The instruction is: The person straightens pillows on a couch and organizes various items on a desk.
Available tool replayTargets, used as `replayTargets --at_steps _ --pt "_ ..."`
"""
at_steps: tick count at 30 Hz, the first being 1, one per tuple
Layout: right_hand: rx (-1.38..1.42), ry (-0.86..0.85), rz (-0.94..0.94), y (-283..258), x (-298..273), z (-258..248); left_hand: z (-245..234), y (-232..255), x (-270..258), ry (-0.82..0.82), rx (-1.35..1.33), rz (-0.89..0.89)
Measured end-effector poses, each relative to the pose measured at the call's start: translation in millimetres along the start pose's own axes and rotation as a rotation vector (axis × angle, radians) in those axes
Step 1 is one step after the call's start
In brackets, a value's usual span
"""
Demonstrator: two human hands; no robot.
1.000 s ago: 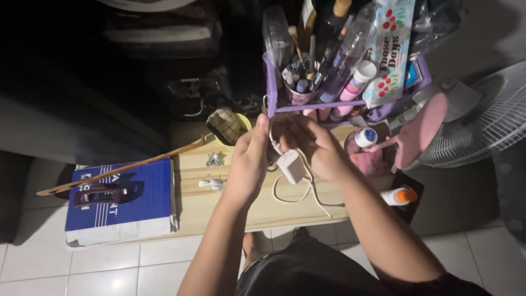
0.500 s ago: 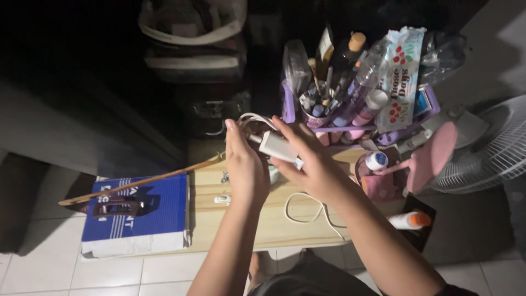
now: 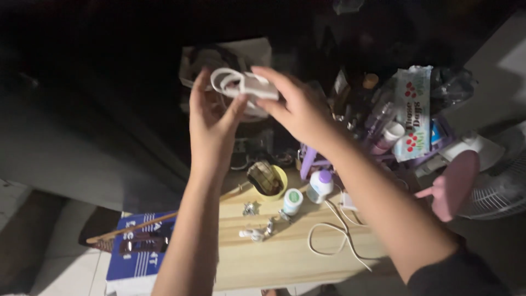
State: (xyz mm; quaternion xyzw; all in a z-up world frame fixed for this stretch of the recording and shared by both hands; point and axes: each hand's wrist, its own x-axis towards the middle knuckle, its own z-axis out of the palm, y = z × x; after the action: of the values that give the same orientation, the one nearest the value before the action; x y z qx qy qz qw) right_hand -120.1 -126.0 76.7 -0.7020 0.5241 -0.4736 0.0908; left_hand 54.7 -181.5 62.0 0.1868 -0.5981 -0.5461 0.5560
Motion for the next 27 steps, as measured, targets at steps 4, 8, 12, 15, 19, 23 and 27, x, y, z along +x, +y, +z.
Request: replayTargets --at_steps 4,8,12,15,19,23,27 --pt "-0.19 0.031 -0.028 9.3 60.6 5.3 -15.3 -5.5 50.7 0.041 0.322 0.108" --pt "-0.232 -0.002 -0.099 36.5 105.8 13.2 -24.9 -22.4 102.5 0.089 0.572 -0.034" --pt "-0.657 -0.217 0.094 48.8 124.1 14.6 -11.9 3.5 114.9 0.049 1.057 -0.316" --pt "-0.693 -0.423 0.411 20.3 122.3 14.8 -14.4 -13.5 114.7 -0.018 1.278 -0.311" --pt "-0.927 -0.511 0.456 23.8 121.4 22.8 -9.8 -11.9 114.4 -0.056 1.399 -0.251" --pt "-0.925 -0.446 0.421 30.4 112.1 24.3 -11.8 -18.7 112.2 -0.187 1.53 -0.347" --pt "-0.734 -0.2 0.309 33.6 89.5 19.2 -3.1 -32.6 99.9 -0.116 1.562 -0.064"
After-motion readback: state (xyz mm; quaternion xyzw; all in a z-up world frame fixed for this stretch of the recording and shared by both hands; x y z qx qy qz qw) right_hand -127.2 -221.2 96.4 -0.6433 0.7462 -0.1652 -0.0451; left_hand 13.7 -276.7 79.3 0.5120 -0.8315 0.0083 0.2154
